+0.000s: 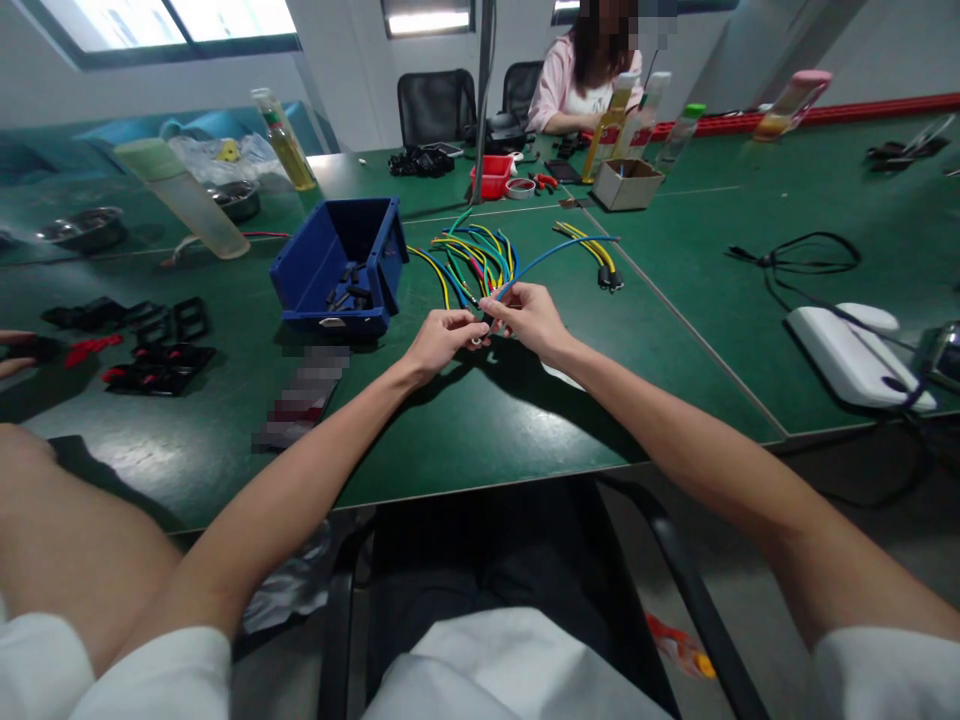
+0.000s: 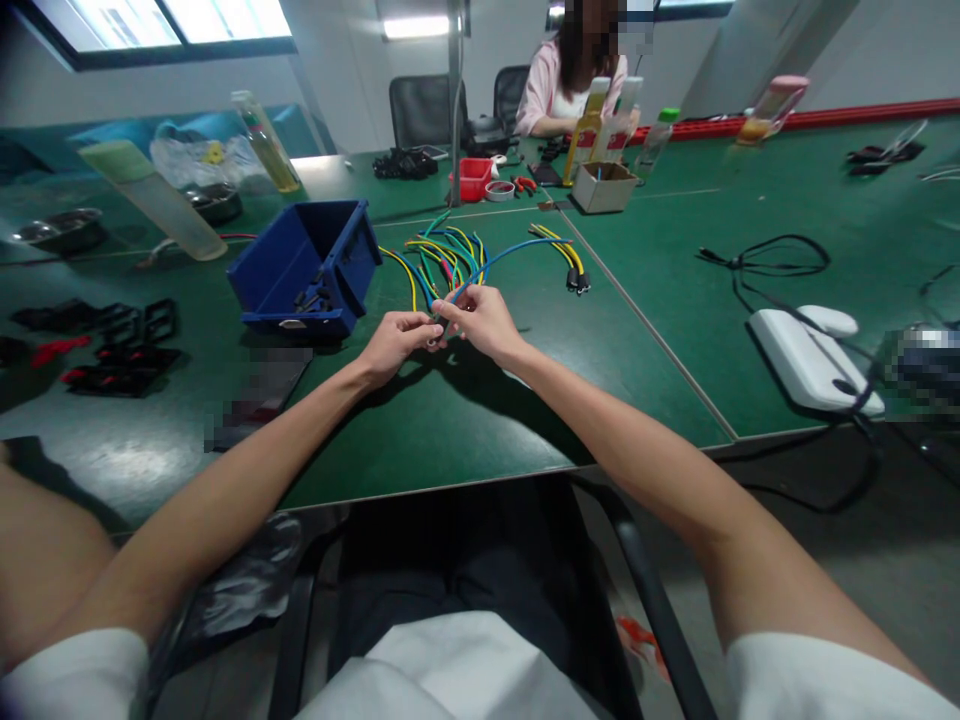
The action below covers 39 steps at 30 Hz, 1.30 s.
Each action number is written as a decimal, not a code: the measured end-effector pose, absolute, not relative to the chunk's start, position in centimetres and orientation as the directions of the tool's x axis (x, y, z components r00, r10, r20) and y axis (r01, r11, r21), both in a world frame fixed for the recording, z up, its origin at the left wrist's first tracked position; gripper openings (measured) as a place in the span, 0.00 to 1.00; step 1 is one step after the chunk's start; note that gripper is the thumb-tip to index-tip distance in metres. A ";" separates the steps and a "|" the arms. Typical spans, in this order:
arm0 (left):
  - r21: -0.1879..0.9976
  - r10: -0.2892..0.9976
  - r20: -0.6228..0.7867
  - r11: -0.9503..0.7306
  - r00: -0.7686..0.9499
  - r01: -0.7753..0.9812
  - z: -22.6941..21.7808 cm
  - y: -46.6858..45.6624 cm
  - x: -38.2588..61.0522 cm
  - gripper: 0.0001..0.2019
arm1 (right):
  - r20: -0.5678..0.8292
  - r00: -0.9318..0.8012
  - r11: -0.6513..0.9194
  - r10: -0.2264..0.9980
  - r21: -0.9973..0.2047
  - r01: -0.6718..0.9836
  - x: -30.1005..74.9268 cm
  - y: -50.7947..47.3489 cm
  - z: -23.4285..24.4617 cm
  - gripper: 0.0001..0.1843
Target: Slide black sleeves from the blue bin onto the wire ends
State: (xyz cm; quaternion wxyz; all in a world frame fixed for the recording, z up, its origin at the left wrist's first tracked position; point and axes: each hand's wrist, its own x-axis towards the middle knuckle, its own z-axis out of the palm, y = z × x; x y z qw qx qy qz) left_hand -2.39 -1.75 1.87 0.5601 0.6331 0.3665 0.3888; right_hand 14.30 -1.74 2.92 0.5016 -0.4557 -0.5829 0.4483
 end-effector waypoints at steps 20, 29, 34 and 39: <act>0.994 0.806 -0.034 0.091 0.590 -0.067 1.9 -1.5 -2.9 0.10 | 0.177 -0.222 0.195 0.959 -0.979 0.063 14.3 -2.2 3.8 0.23; 0.997 0.816 0.026 -0.066 0.578 0.049 1.6 -1.3 -3.1 0.15 | 0.205 -0.163 0.221 0.965 -0.971 0.087 14.5 -1.6 2.9 0.22; 0.996 0.825 0.038 -0.076 0.563 0.044 1.5 -1.4 -3.0 0.15 | 0.242 -0.132 0.253 0.961 -0.965 0.070 14.5 -1.5 2.6 0.21; 0.998 0.841 0.042 -0.062 0.539 0.018 1.3 -1.3 -2.8 0.14 | 0.250 -0.129 0.258 0.960 -0.965 0.046 14.4 -1.6 2.5 0.20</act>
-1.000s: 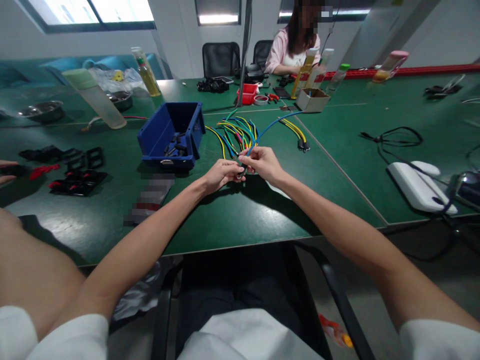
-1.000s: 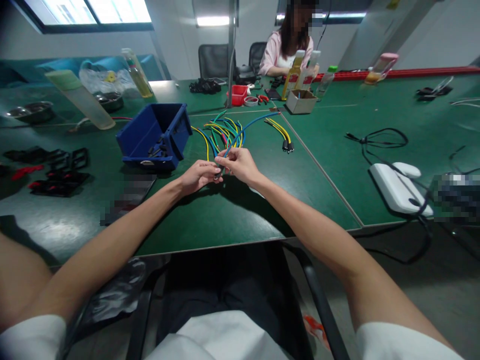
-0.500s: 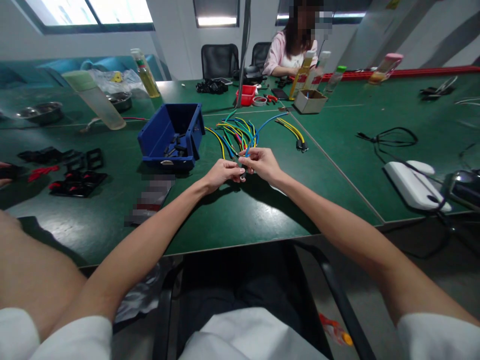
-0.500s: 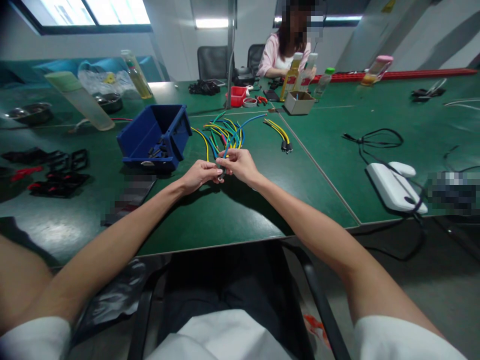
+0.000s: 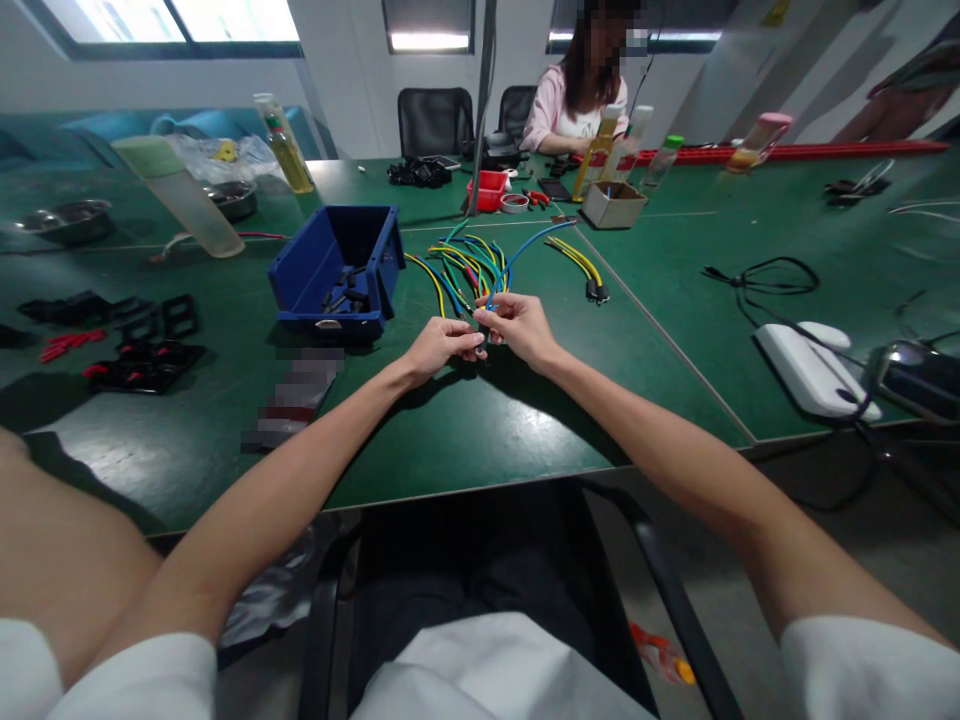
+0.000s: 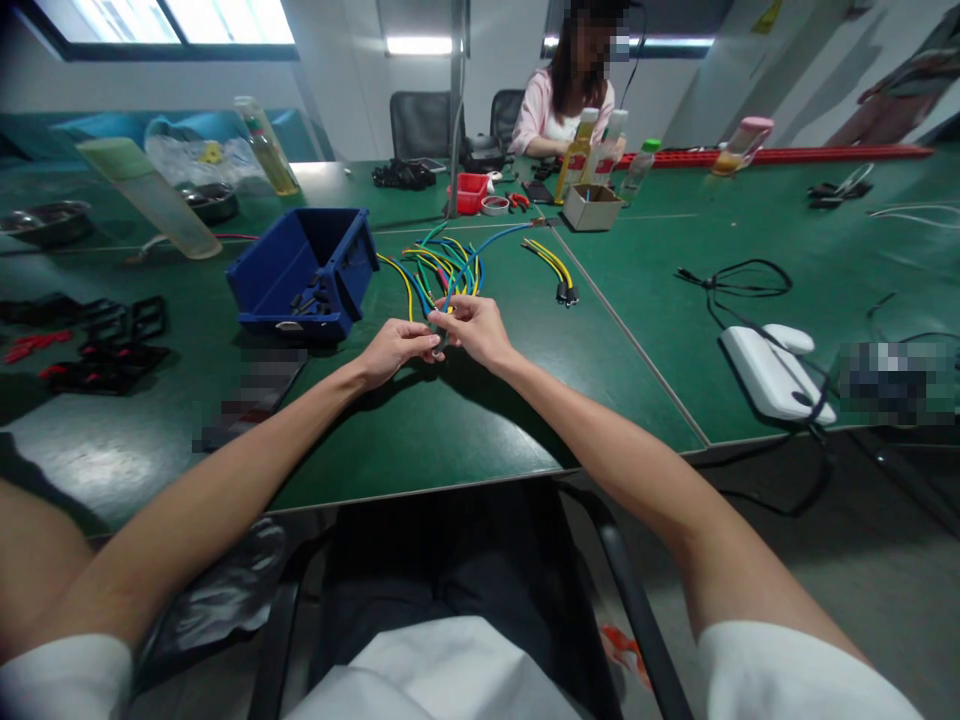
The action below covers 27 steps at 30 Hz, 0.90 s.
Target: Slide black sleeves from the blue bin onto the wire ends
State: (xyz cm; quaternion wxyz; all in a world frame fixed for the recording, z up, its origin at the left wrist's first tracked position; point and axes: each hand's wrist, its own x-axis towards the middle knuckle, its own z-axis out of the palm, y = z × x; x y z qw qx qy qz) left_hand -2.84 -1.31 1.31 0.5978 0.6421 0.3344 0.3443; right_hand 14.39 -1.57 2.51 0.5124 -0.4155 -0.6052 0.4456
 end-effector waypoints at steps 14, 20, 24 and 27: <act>0.996 0.873 0.061 -0.084 0.484 0.027 1.5 -1.4 -2.5 0.13 | 0.228 -0.166 0.239 0.960 -0.970 0.050 14.4 -1.3 2.4 0.26; 0.994 0.879 0.089 -0.109 0.468 0.015 1.4 -1.4 -2.5 0.13 | 0.201 -0.203 0.208 0.958 -0.978 0.013 14.5 -1.5 2.7 0.28; 0.992 0.890 0.108 -0.128 0.443 0.016 1.3 -1.3 -2.4 0.14 | 0.218 -0.168 0.225 0.961 -0.974 0.021 14.4 -1.3 2.5 0.30; 0.985 0.894 0.129 -0.165 0.429 0.049 1.4 -1.3 -2.4 0.15 | 0.234 -0.144 0.240 0.962 -0.970 0.031 14.4 -1.1 2.3 0.29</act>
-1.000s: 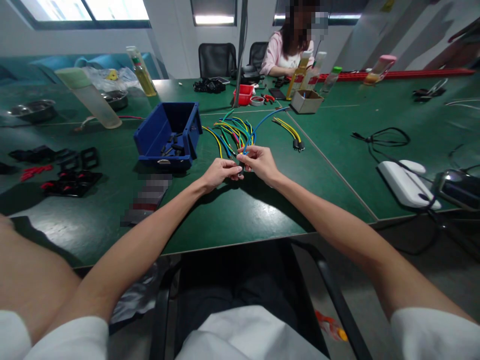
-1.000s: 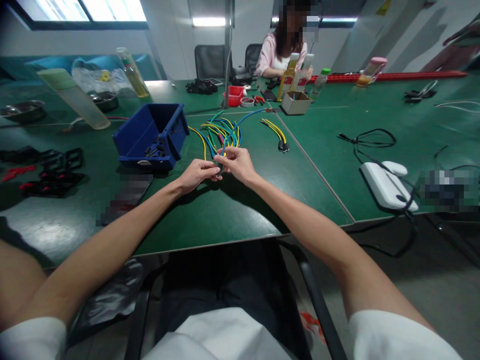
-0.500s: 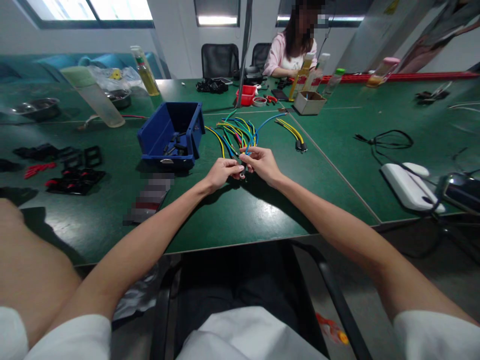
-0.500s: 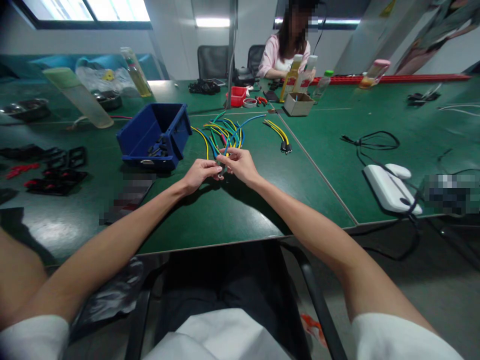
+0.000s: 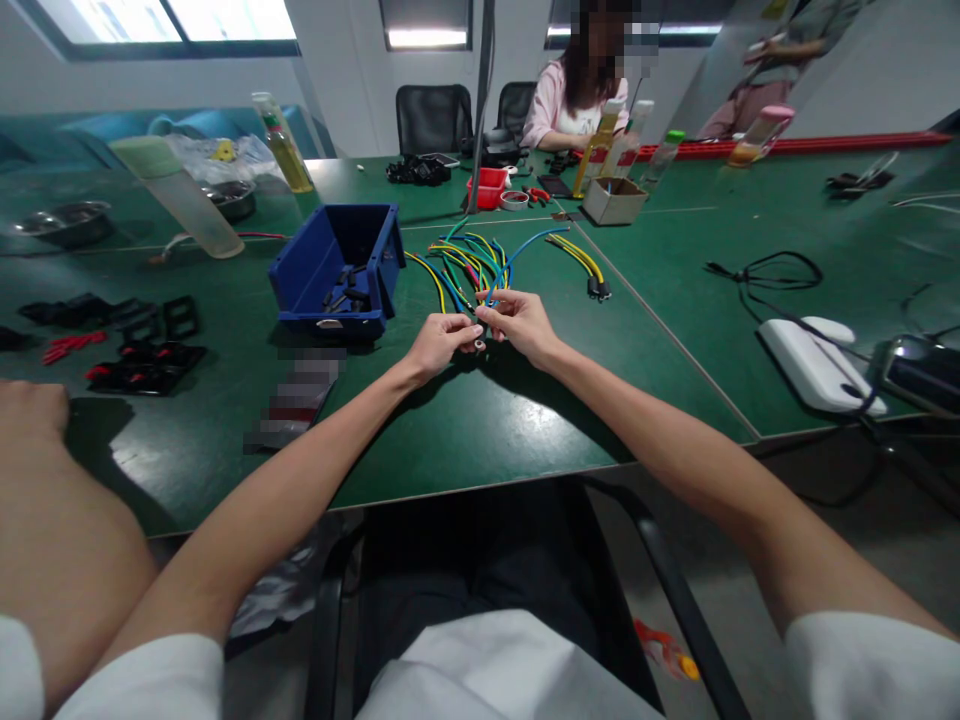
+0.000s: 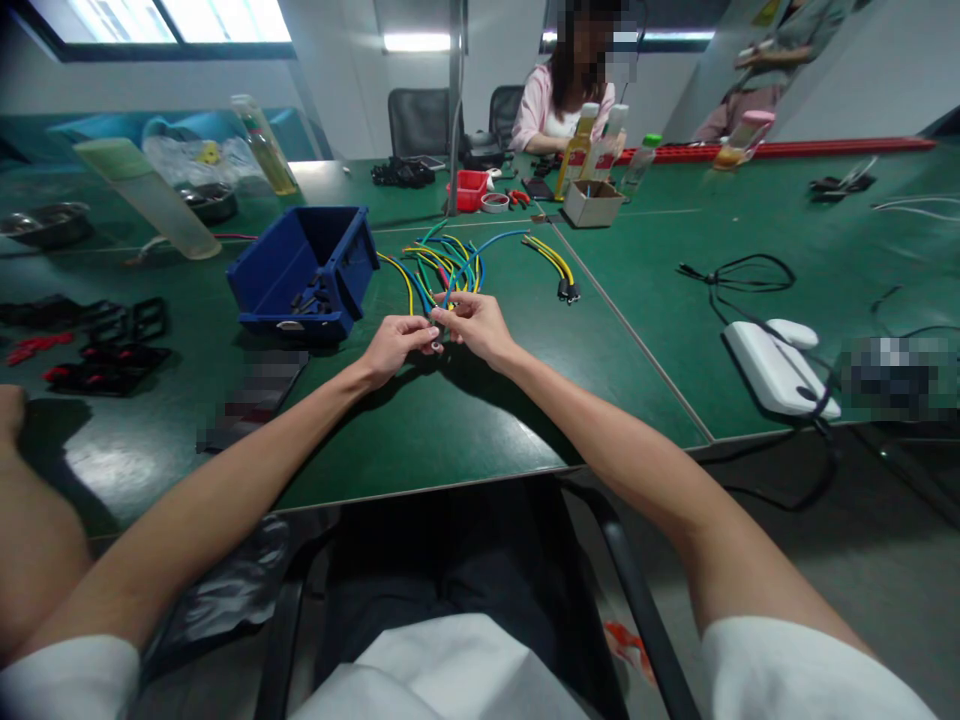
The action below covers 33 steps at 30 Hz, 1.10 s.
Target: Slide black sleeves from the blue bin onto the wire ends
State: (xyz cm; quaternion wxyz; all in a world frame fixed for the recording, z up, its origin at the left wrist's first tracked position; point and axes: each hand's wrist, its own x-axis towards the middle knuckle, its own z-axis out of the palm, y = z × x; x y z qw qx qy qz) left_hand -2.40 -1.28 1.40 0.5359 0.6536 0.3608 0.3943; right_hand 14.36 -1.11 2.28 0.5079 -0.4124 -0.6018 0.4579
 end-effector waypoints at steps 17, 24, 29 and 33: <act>0.210 0.776 0.478 -0.557 0.412 0.804 1.4 -2.3 -2.9 0.15 | 0.161 -0.127 0.186 0.979 -0.958 0.217 14.6 -0.8 1.3 0.21; 0.011 0.719 0.474 -0.583 0.509 0.813 2.0 -2.8 -2.8 0.16 | 0.155 -0.185 0.184 0.970 -0.971 0.152 14.3 -0.7 0.7 0.22; -0.020 0.737 0.458 -0.551 0.497 0.835 2.5 -3.5 -2.3 0.16 | 0.173 -0.196 0.208 0.965 -0.962 0.179 14.3 -0.5 0.5 0.21; 0.144 0.793 0.467 -0.505 0.392 0.851 2.4 -3.7 -2.3 0.14 | 0.205 -0.195 0.242 0.959 -0.951 0.194 14.6 -0.1 0.2 0.22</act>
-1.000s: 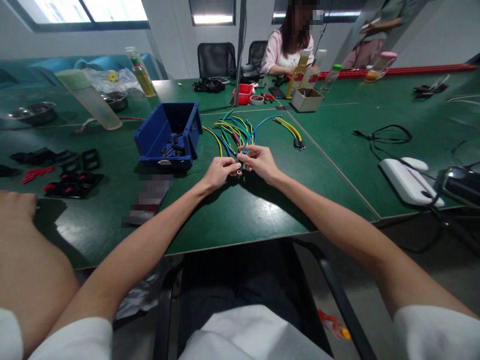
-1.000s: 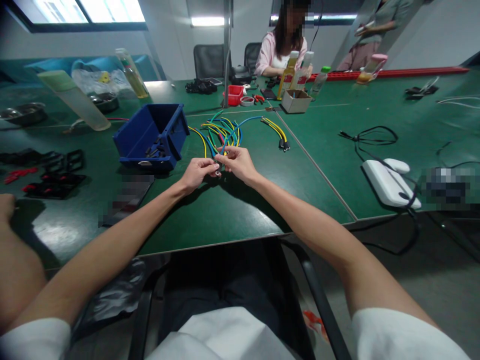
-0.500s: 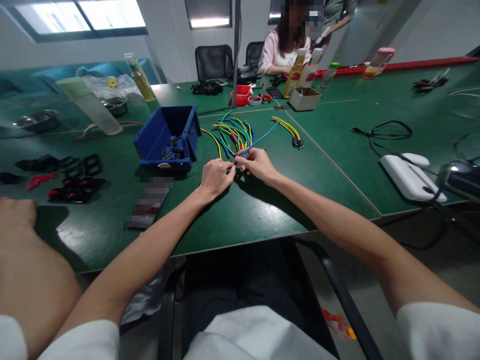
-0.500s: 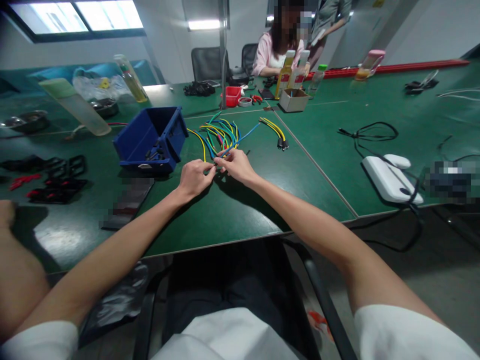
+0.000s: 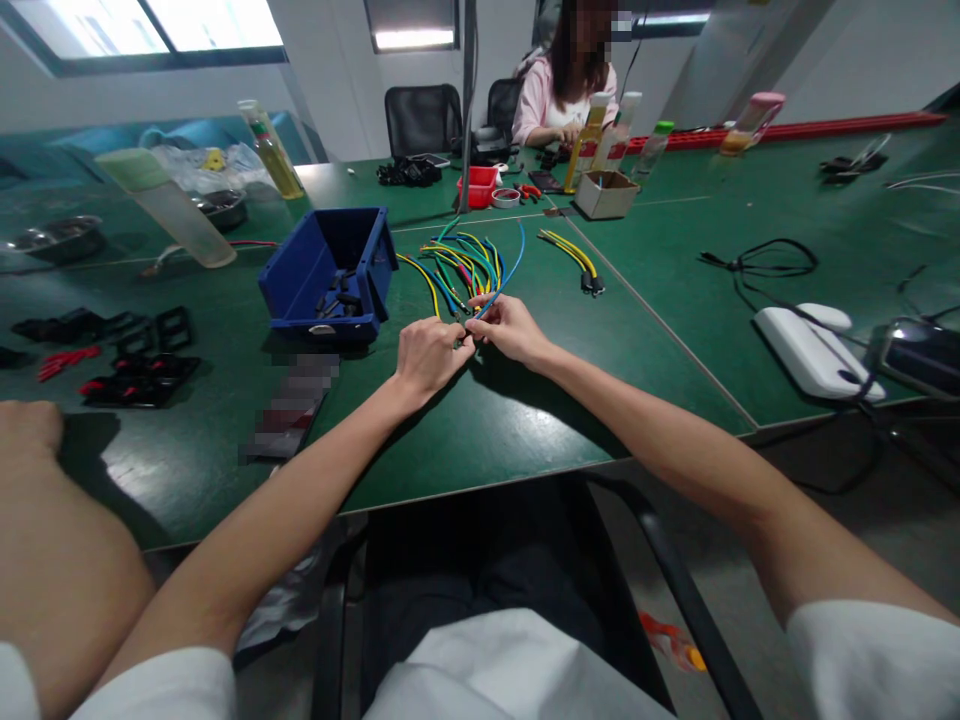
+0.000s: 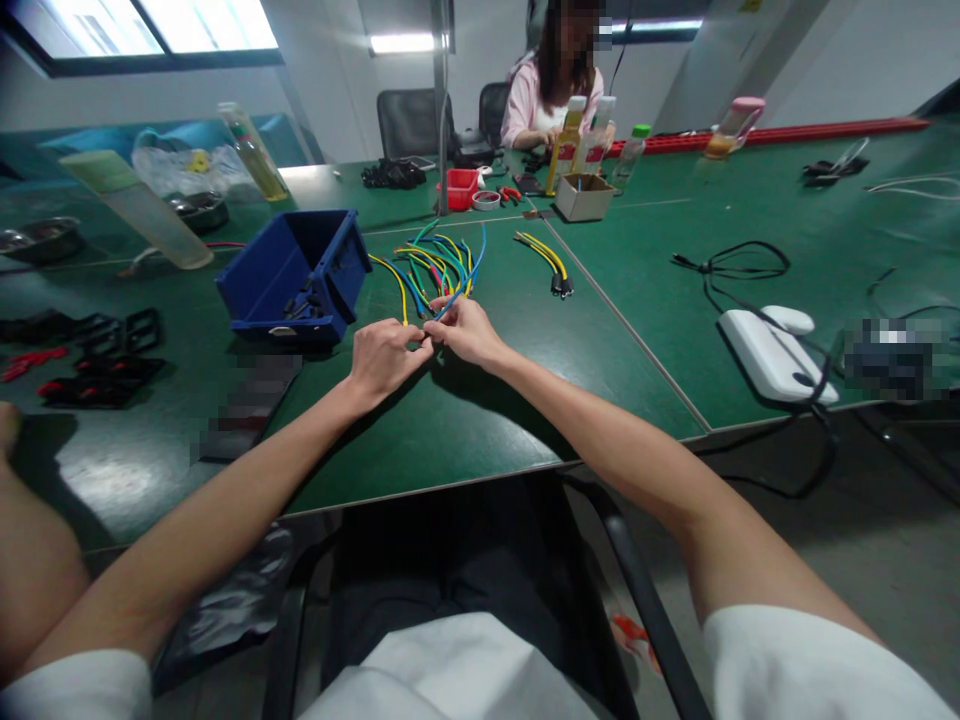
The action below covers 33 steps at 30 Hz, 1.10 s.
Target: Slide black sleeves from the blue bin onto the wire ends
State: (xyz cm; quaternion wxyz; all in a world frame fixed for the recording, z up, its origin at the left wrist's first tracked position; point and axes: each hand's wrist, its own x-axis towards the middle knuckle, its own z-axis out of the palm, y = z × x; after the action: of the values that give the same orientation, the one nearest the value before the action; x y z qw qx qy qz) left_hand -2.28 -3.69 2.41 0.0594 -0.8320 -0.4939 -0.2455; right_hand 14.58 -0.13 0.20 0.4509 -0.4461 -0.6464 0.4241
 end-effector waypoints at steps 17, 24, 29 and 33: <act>0.904 0.903 0.191 -0.314 0.385 0.290 0.8 -0.1 -3.4 0.13 | 0.309 -0.280 0.381 0.909 -0.888 0.257 15.8 0.6 0.6 0.25; 0.886 0.914 0.254 -0.351 0.315 0.302 0.9 -0.3 -3.2 0.13 | 0.327 -0.210 0.378 0.921 -0.880 0.288 15.1 -0.2 1.4 0.26; 0.868 0.914 0.289 -0.375 0.284 0.324 0.7 -0.4 -3.0 0.12 | 0.348 -0.207 0.400 0.914 -0.859 0.320 14.7 -0.8 1.7 0.29; 0.862 0.909 0.320 -0.396 0.266 0.316 0.3 -0.5 -2.8 0.12 | 0.333 -0.223 0.389 0.916 -0.874 0.293 14.8 -0.6 1.5 0.32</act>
State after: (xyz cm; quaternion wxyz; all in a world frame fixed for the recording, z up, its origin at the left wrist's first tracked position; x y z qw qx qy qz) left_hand -2.75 -0.53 0.34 -0.3454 -0.7168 -0.4274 -0.4291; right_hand 14.83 -0.64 1.54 0.4503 -0.4312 -0.7011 0.3462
